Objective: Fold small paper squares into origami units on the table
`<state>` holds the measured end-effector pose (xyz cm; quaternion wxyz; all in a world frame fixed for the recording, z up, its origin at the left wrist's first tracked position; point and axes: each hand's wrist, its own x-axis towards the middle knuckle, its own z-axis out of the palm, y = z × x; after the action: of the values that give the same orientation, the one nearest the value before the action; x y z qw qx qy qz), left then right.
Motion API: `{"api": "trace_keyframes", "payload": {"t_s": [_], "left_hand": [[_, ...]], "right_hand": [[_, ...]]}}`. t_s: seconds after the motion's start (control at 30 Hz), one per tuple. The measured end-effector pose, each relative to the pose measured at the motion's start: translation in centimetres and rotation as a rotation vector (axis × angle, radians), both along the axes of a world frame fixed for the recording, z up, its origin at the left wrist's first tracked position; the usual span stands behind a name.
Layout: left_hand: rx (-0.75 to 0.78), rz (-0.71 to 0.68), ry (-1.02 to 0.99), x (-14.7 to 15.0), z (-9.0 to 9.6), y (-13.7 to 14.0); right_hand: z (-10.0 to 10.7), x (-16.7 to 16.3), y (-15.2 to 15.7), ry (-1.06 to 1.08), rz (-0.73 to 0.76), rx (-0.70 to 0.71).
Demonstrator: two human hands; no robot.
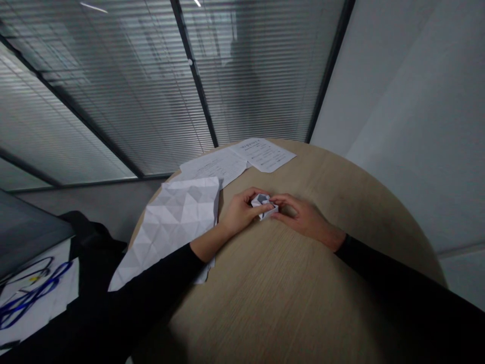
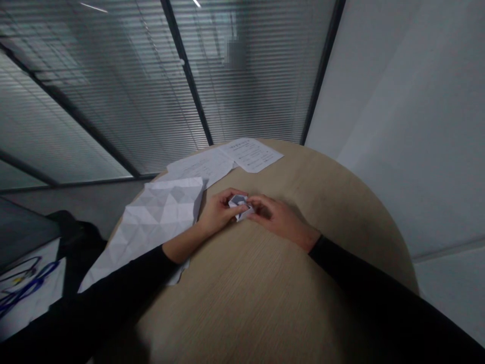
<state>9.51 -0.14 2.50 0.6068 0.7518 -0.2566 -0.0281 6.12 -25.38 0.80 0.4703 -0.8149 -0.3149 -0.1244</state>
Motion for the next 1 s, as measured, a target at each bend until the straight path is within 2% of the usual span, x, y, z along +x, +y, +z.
{"api": "trace_keyframes", "payload": {"t_s": [0.17, 0.3, 0.5, 0.67, 0.77, 0.87, 1.0], "left_hand": [[0.158, 0.008, -0.052, -0.4, 0.5, 0.3], [0.212, -0.078, -0.13, -0.7, 1.0, 0.0], [0.192, -0.071, -0.249, -0.8, 0.7, -0.2], [0.174, -0.016, -0.458, -0.6, 0.7, 0.0], [0.184, -0.059, -0.541, -0.5, 0.6, 0.0], [0.164, -0.108, -0.558, -0.6, 0.4, 0.1], [0.11, -0.095, -0.488, -0.6, 0.4, 0.3]], "right_hand": [[0.2, -0.2, 0.3, 0.046, -0.074, 0.024], [0.5, -0.2, 0.1, 0.092, -0.093, 0.039], [0.7, -0.4, 0.0, 0.051, -0.096, 0.057], [0.4, -0.3, 0.4, -0.053, -0.09, 0.139], [0.2, -0.1, 0.3, -0.109, -0.094, 0.147], [0.2, 0.1, 0.2, -0.165, -0.123, 0.12], [0.7, -0.1, 0.0, -0.236, -0.155, 0.088]]}}
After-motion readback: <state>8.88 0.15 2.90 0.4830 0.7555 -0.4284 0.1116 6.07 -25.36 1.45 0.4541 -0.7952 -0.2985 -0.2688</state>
